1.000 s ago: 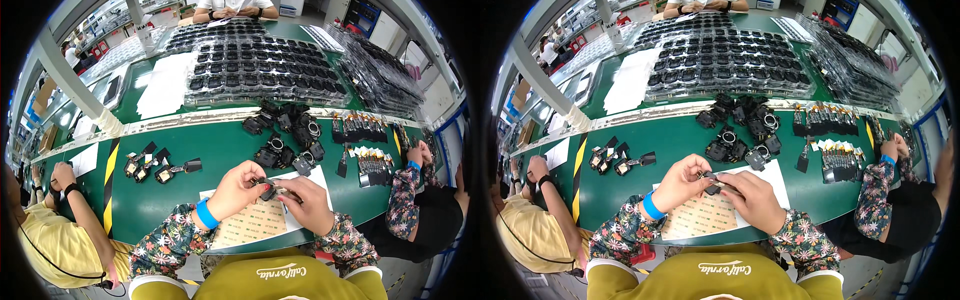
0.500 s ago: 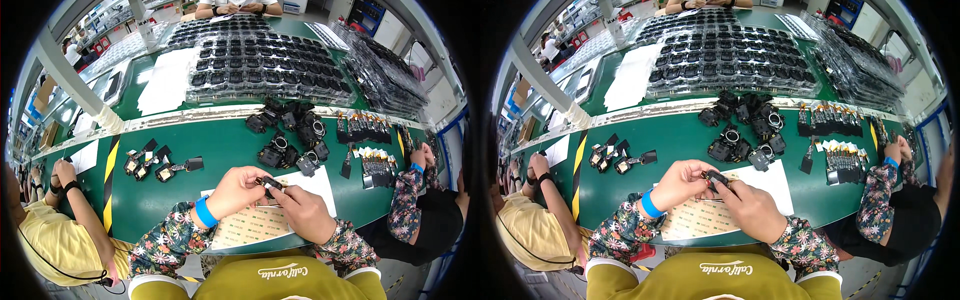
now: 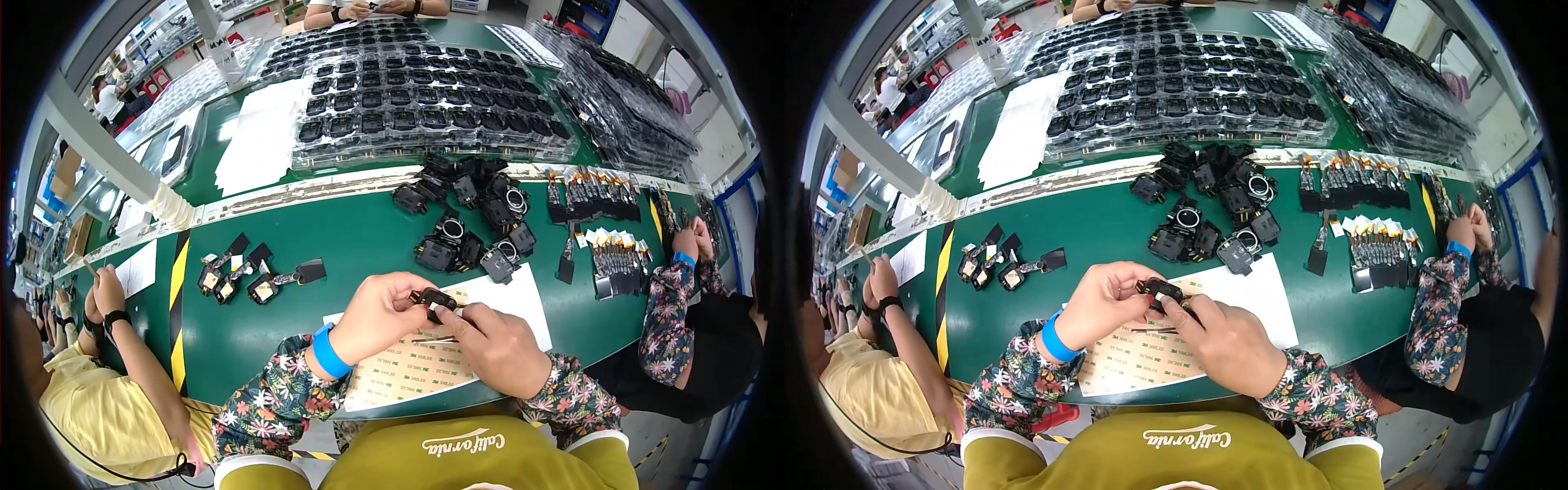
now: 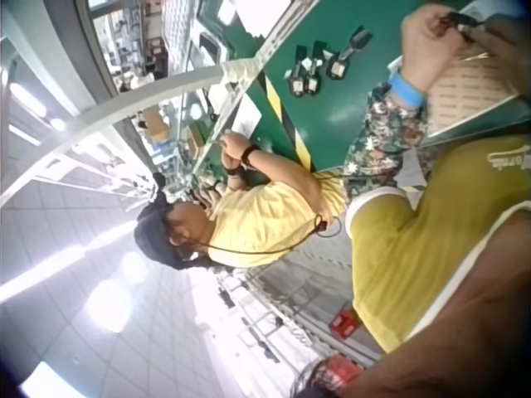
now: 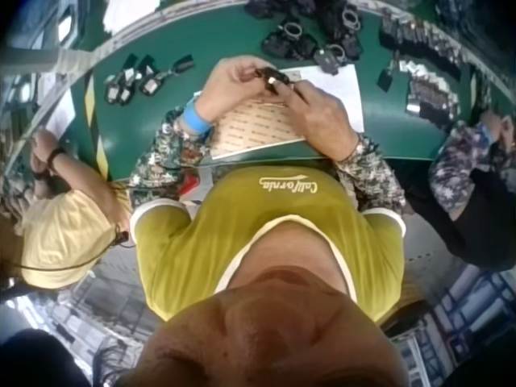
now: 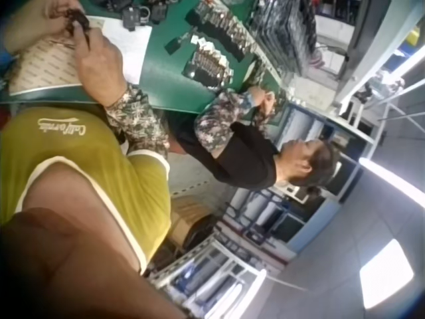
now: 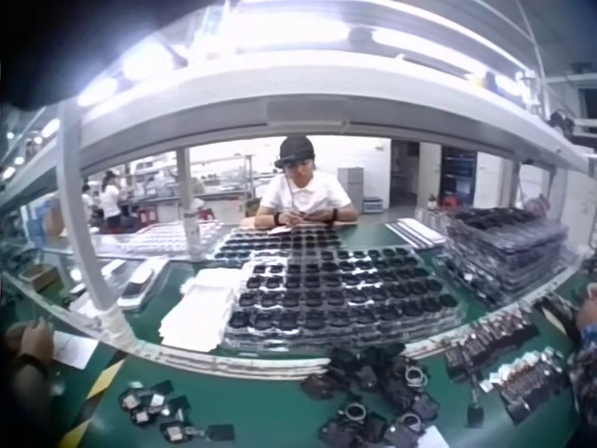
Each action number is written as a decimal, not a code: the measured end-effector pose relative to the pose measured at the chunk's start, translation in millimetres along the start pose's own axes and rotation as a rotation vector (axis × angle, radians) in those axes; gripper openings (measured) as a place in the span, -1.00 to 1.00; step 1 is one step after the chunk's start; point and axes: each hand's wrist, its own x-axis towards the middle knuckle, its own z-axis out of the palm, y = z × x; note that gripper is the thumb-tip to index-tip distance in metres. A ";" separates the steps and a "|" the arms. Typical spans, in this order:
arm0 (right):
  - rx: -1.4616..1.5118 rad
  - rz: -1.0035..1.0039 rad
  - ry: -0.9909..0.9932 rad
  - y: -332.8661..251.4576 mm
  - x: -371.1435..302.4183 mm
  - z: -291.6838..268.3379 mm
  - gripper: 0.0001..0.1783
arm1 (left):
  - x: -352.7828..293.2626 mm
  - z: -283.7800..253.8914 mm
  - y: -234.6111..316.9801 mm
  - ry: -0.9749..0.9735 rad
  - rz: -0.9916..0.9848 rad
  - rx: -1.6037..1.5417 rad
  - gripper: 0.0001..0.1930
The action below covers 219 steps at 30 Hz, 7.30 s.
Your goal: Assembling small electronic components on a production line.
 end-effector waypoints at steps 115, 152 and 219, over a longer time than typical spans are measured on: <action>1.207 0.551 0.501 5.5 -8.0 -2.4 -0.79 | 4.3 21.0 -9.4 0.066 0.151 -0.261 -0.90; 0.301 0.303 0.298 6.3 20.5 -1.2 -0.78 | 4.8 23.9 -17.0 0.078 0.173 -0.237 -0.90; 0.089 0.181 0.038 14.7 -10.3 18.1 -0.69 | -28.3 -5.8 0.9 0.337 0.499 1.331 -0.52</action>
